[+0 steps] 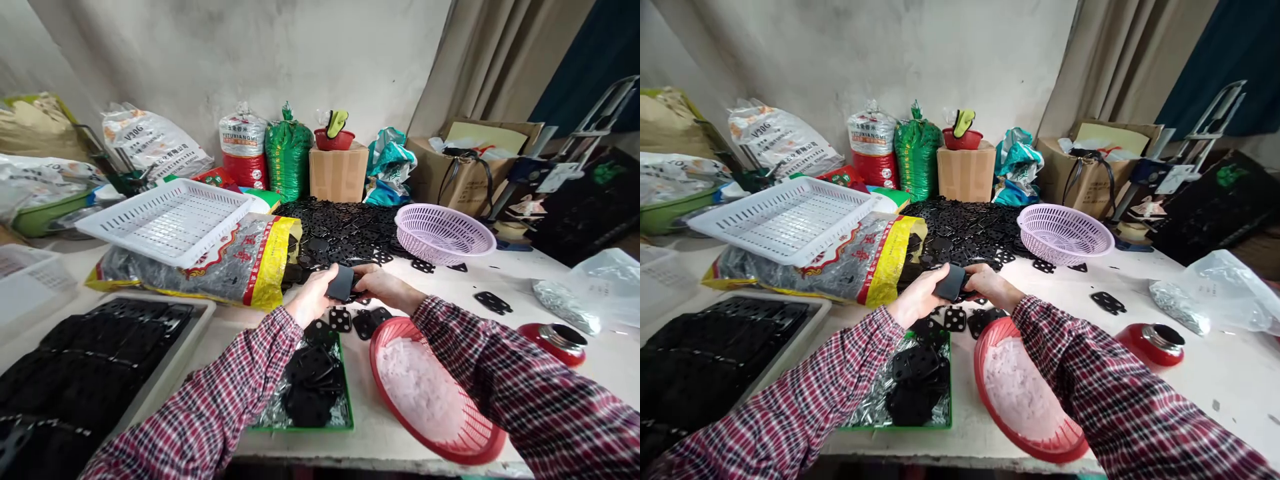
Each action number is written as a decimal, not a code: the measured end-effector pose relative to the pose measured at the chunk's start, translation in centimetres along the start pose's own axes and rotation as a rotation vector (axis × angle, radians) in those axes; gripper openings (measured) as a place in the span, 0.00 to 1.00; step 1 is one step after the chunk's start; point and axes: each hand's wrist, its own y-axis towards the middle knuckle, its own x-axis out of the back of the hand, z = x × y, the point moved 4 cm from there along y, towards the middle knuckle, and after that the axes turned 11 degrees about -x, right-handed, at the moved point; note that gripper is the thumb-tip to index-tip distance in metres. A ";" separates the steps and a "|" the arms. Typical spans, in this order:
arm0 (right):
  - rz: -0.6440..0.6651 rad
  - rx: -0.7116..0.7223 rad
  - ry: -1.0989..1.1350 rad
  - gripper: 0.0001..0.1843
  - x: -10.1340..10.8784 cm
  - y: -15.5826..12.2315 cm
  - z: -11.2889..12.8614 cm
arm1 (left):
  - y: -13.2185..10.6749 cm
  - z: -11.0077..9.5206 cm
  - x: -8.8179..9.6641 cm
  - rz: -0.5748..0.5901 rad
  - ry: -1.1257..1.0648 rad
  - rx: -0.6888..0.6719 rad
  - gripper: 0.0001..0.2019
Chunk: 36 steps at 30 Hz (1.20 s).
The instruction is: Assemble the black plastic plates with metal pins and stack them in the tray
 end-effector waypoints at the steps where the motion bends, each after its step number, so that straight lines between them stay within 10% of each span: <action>1: 0.017 0.015 -0.013 0.26 -1.3 -0.7 0.0 | -1.5 -0.3 0.6 -0.013 0.004 -0.012 0.16; 12: 0.009 0.010 -0.307 0.30 -11.4 -5.4 -3.0 | -13.6 1.3 6.1 -0.212 0.076 -0.155 0.20; 17: -0.109 0.084 -0.501 0.36 -11.6 -5.5 -3.6 | -15.5 1.4 7.1 -0.392 0.229 -0.232 0.12; 36: -0.360 0.345 -0.928 0.25 -11.9 -7.5 -4.0 | -18.3 2.1 9.6 -0.440 0.490 -0.394 0.09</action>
